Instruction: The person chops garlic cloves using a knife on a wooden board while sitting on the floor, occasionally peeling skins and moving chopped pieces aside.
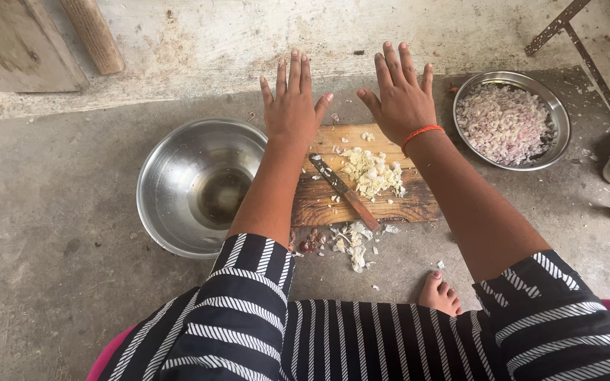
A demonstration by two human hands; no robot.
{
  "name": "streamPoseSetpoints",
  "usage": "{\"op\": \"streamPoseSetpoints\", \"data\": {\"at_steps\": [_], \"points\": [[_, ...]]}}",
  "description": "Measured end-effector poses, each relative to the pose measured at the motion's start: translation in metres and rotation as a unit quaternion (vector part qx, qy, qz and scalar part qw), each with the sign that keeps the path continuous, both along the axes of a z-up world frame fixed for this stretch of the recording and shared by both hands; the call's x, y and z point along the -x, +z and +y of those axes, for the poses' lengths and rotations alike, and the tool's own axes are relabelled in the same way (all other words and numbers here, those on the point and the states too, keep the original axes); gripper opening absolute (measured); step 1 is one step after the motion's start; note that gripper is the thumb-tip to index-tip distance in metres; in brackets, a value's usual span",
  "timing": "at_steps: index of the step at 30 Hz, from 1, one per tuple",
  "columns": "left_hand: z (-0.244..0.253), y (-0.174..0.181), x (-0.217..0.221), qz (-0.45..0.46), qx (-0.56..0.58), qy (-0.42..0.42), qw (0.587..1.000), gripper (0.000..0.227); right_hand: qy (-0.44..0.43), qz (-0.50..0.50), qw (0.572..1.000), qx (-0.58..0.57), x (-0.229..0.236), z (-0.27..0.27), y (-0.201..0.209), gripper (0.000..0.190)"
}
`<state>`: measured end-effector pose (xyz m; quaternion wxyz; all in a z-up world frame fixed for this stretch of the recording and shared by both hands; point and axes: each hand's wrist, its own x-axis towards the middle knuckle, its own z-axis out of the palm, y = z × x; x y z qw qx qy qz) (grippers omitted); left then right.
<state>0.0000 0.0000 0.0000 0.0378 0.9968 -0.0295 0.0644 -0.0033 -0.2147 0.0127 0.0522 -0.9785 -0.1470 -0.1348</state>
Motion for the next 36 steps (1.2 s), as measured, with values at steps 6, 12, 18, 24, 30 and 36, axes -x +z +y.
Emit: {"op": "streamPoseSetpoints", "data": {"at_steps": [6,12,18,24,30,36], "points": [[0.000,0.003,0.001,0.012,0.005,0.000,1.000,0.086,0.002,0.003,1.000,-0.007,0.003,0.001,0.003,0.076],[0.000,0.004,0.002,0.004,0.003,0.002,1.000,0.086,0.003,-0.002,1.000,-0.004,0.003,0.001,0.003,0.077],[0.000,0.001,0.001,0.007,0.007,0.003,1.000,0.085,0.004,0.000,1.000,-0.008,0.003,0.001,0.003,0.077],[-0.003,0.002,0.000,-0.097,0.033,0.008,0.995,0.080,-0.019,0.047,0.996,-0.077,-0.003,0.002,0.000,0.077],[-0.001,0.007,0.000,0.117,0.182,0.058,0.975,0.074,0.008,0.031,0.965,-0.259,-0.013,0.000,-0.008,0.062],[-0.005,-0.039,-0.004,-0.006,0.219,0.038,0.975,0.051,-0.054,0.144,0.940,-0.304,-0.011,0.004,-0.035,0.037]]}}
